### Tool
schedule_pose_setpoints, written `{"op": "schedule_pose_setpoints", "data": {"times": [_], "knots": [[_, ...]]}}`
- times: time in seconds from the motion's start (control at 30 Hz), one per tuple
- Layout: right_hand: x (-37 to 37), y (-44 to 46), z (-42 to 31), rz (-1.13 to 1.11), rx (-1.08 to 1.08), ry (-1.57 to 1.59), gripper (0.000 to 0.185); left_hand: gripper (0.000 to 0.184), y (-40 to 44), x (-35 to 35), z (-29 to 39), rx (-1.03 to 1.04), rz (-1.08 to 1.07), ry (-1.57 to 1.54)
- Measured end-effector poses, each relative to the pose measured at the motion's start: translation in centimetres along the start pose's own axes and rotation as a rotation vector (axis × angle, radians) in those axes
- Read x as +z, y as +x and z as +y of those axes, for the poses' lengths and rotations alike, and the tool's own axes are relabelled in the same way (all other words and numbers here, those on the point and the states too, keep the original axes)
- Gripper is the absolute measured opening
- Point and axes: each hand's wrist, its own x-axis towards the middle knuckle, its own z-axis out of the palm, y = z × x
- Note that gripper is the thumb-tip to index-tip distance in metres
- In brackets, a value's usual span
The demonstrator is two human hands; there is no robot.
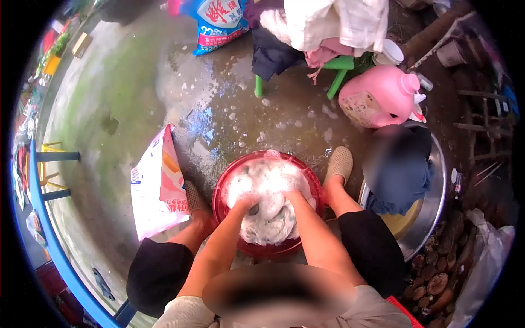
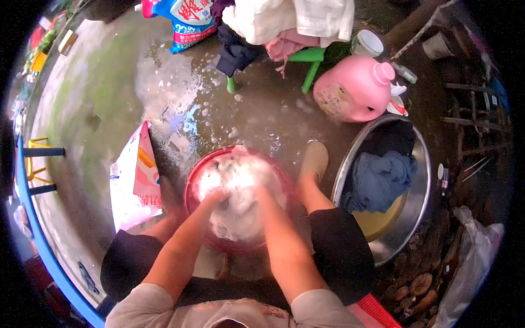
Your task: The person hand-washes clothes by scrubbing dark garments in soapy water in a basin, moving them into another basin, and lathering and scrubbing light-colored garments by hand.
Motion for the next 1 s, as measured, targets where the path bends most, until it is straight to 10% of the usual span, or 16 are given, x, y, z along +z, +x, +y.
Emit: {"op": "schedule_pose_setpoints", "data": {"times": [0.1, 0.2, 0.33, 0.47, 0.53, 0.57, 0.6, 0.67, 0.77, 0.9, 1.0], "knots": [[0.5, -3.4, 0.2, -0.014, -0.047, 0.612, 0.049, 0.042, -4.8, -0.4, 1.7, 0.035, 0.232, -0.853], [1.5, -8.2, -0.1, -0.021, 0.261, 0.782, 0.053, 0.031, -9.6, -1.0, 4.8, 0.231, 0.397, -0.341], [2.0, -11.8, -1.0, -0.144, 0.250, 1.059, 0.047, 0.031, -17.9, 1.9, 8.8, 0.713, 0.331, -0.438], [1.5, -14.4, -3.1, -0.196, 0.171, 1.112, 0.043, 0.040, -19.7, 3.0, 9.1, 0.725, 0.477, -0.287], [2.2, -14.6, -4.2, -0.130, 0.095, 1.036, 0.040, 0.046, -13.0, 3.6, 5.0, 0.722, 0.637, -0.762], [2.9, -14.7, -4.6, -0.075, 0.045, 0.961, 0.039, 0.039, -10.5, 1.6, 2.3, 0.725, 0.818, -0.294], [3.6, -14.9, -5.0, -0.027, -0.015, 0.877, 0.039, 0.039, -14.9, -3.5, 6.2, 0.204, 0.526, -0.099], [4.3, -16.1, -7.3, -0.002, -0.187, 0.551, 0.035, 0.034, -11.5, -4.0, 0.6, 0.554, 0.779, 0.116], [3.6, -21.4, -11.4, 0.210, -0.463, -0.349, 0.044, 0.040, -14.4, -5.5, 1.4, 0.311, 0.692, 0.433], [2.1, -20.3, -8.3, -0.140, -0.397, -0.549, 0.050, 0.060, -12.6, -3.7, 0.2, 0.388, 0.644, 0.370], [0.8, -15.8, -5.0, 0.423, -0.291, -0.574, 0.056, 0.070, -12.1, 1.2, 1.1, 0.363, 0.511, 0.472]]}}
